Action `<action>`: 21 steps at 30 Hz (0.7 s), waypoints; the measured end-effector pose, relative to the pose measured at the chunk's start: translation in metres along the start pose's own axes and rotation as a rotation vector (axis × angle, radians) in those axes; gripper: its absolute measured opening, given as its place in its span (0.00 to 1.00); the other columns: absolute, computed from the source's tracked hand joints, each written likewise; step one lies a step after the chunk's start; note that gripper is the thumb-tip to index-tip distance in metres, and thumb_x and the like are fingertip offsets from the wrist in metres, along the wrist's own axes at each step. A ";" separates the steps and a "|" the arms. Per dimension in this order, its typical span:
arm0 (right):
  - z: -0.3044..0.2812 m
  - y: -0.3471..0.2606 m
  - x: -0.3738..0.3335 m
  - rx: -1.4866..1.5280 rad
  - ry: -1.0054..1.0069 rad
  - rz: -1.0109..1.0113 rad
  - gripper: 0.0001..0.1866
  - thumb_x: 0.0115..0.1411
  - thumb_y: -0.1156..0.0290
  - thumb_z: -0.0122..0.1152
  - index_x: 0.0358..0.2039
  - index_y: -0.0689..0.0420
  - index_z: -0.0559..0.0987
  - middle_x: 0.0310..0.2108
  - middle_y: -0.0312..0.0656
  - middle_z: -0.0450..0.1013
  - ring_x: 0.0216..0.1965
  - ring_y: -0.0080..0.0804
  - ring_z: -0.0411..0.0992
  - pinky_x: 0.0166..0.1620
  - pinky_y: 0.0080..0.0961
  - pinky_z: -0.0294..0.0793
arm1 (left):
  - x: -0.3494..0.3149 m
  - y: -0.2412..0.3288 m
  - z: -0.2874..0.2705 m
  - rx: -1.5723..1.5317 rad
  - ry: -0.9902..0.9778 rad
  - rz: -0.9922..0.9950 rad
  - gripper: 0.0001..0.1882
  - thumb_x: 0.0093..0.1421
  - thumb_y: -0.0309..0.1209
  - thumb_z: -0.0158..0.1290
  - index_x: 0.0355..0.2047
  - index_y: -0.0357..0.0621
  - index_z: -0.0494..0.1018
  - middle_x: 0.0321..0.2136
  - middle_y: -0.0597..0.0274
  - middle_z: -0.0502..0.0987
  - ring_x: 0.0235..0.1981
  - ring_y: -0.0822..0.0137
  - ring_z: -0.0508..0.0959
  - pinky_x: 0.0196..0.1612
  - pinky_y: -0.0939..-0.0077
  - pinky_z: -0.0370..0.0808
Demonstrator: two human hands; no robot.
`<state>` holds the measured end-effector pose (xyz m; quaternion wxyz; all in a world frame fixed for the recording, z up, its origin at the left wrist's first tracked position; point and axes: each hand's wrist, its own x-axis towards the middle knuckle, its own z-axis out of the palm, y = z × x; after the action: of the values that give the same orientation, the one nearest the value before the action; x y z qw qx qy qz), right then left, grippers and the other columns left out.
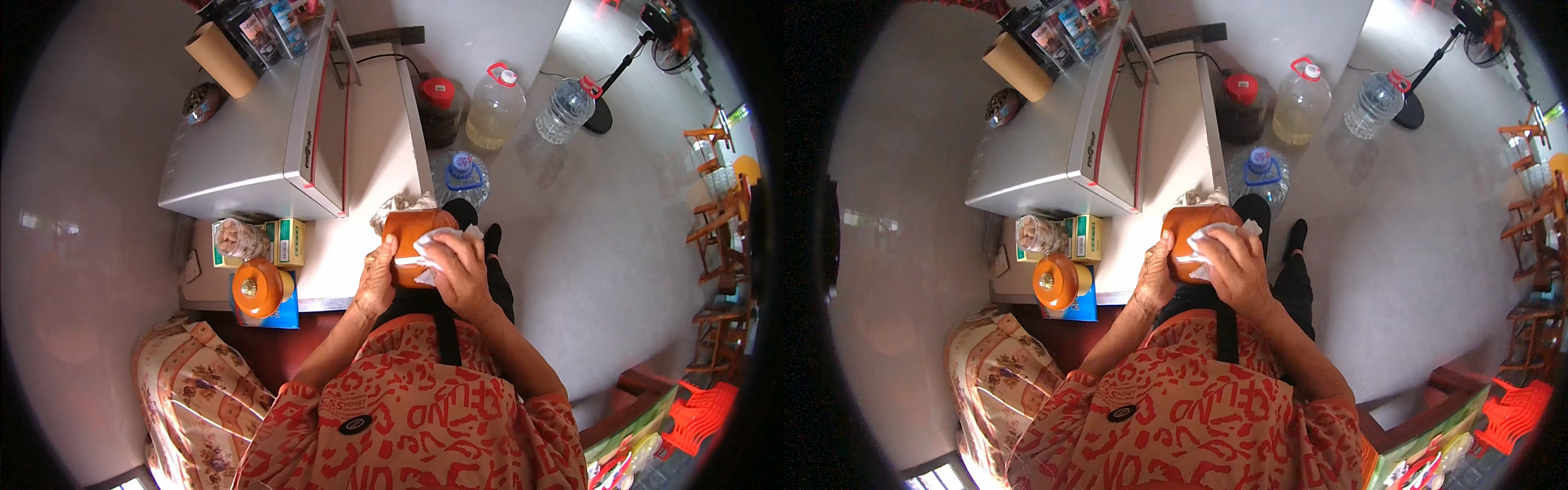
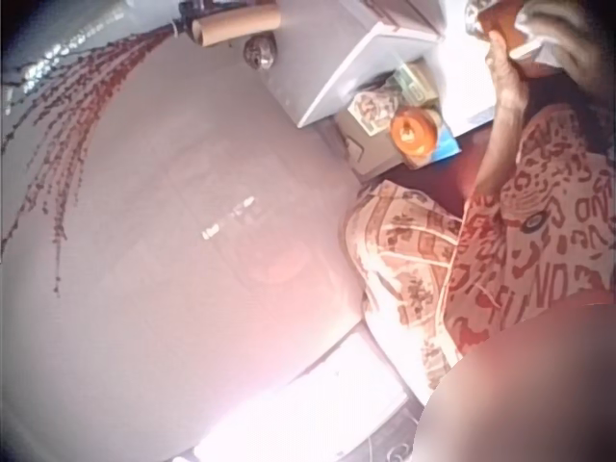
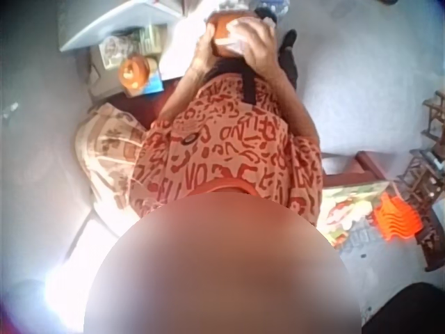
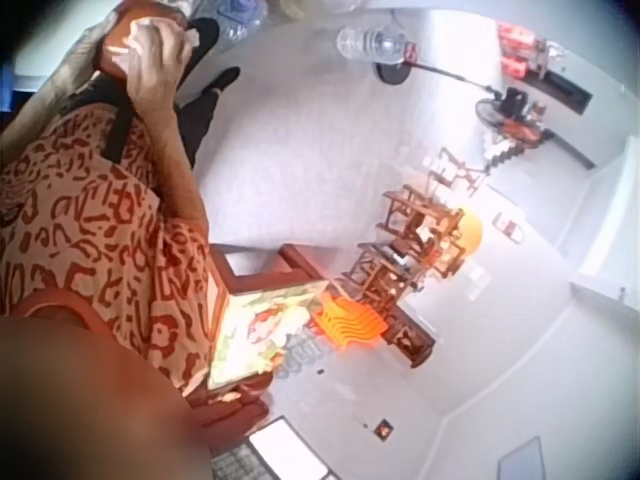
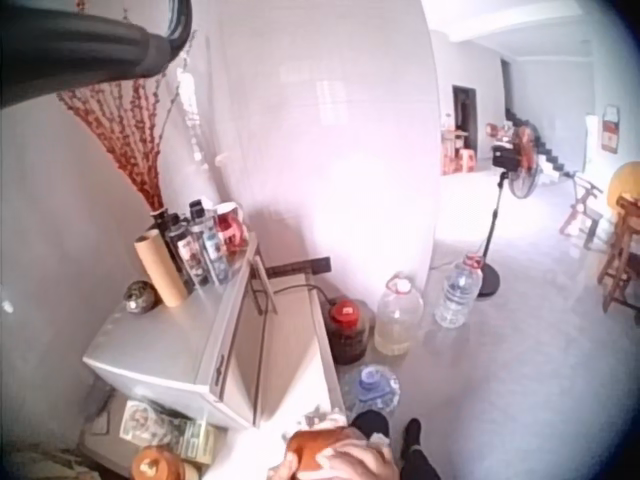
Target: The person wipes the exterior and interior of an orange plastic container with a white cloth. They rotate the container to clean all sides, including the bottom and the inside surface, using a circular wiping motion.
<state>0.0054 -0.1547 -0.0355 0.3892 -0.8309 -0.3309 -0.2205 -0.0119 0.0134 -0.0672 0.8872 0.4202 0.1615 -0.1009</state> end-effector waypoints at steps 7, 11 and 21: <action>-0.006 0.032 0.029 0.528 0.001 0.452 0.15 0.56 0.77 0.49 0.45 0.59 0.74 0.42 0.45 0.70 0.43 0.38 0.69 0.48 0.31 0.67 | -0.009 0.017 0.014 -0.048 -0.014 -0.005 0.31 0.60 0.51 0.51 0.53 0.38 0.66 0.49 0.57 0.72 0.50 0.63 0.72 0.55 0.62 0.69; -0.013 0.046 0.041 0.767 -0.052 0.669 0.13 0.60 0.79 0.46 0.45 0.61 0.73 0.37 0.41 0.71 0.31 0.24 0.72 0.36 0.18 0.73 | -0.005 0.016 0.009 -0.104 -0.063 -0.009 0.32 0.60 0.51 0.51 0.55 0.40 0.64 0.51 0.57 0.70 0.53 0.62 0.70 0.57 0.60 0.66; -0.021 0.008 0.018 0.544 0.059 0.362 0.20 0.54 0.82 0.47 0.48 0.59 0.75 0.50 0.46 0.68 0.49 0.42 0.68 0.53 0.33 0.65 | -0.004 0.023 0.016 -0.283 -0.020 -0.071 0.32 0.60 0.51 0.50 0.58 0.46 0.60 0.55 0.56 0.67 0.57 0.58 0.67 0.59 0.55 0.63</action>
<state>0.0211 -0.1685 -0.0163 0.6391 -0.7352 -0.2132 -0.0752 -0.0050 0.0160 -0.0396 0.9351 0.2839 0.1798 -0.1125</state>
